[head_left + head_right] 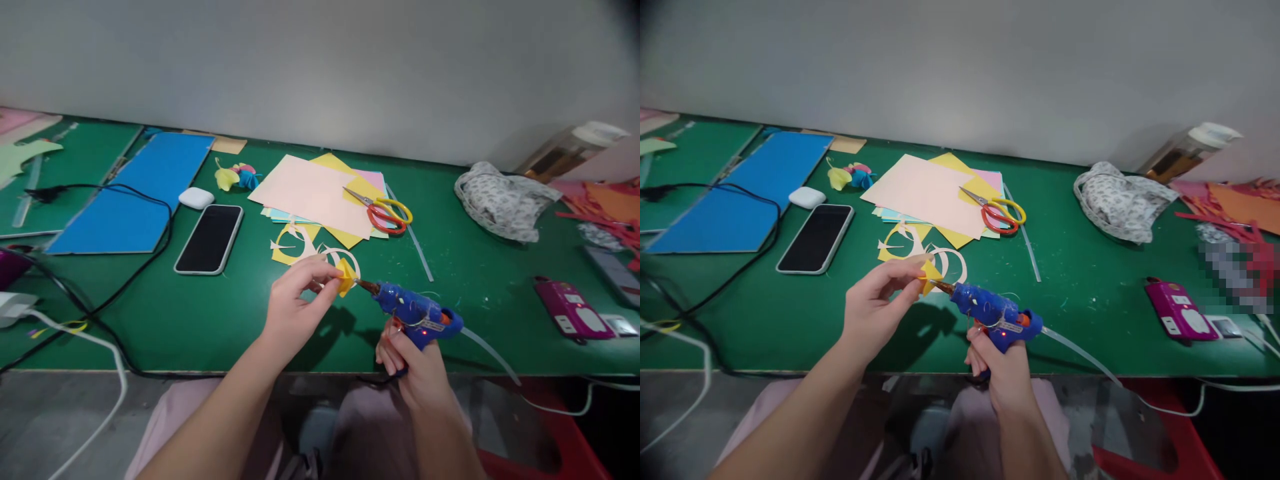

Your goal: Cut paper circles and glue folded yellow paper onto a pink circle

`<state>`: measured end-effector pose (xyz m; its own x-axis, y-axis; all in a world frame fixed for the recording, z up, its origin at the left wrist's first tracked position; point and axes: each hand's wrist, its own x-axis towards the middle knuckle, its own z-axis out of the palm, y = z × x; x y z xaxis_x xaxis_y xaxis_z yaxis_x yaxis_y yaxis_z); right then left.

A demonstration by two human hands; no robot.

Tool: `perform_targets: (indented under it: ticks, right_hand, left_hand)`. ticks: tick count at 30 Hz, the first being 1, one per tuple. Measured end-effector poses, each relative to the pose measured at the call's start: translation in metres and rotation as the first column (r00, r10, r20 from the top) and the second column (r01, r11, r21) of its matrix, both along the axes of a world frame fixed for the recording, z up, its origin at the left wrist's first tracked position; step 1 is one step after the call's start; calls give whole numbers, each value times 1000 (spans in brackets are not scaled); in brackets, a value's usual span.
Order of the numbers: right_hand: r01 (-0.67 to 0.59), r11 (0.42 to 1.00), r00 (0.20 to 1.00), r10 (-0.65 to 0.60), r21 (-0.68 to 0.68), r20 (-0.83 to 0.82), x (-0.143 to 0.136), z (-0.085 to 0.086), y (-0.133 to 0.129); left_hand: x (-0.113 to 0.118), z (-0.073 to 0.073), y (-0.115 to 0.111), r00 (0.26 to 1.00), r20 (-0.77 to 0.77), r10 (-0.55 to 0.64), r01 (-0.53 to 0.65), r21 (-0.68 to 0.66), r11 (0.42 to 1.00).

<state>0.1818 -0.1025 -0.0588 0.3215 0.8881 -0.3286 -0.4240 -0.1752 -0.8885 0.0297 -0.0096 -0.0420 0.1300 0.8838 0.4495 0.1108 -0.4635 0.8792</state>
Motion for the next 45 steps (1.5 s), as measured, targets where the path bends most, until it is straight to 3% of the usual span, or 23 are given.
perform_targets:
  ticks: [8, 21, 45]
  right_hand:
    - [10, 1000, 1000, -10, -17, 4, 0, -1, 2]
    - [24, 1000, 999, -25, -15, -27, -4, 9, 1]
    - [37, 997, 999, -37, -69, -6, -3, 6, 1]
  left_hand:
    - [-1, -2, -2, 1000, 22, -9, 10, -77, 997]
    - [-3, -5, -1, 997, 70, -13, 16, -39, 999]
    - [-2, -2, -1, 993, 116, -5, 8, -30, 1000]
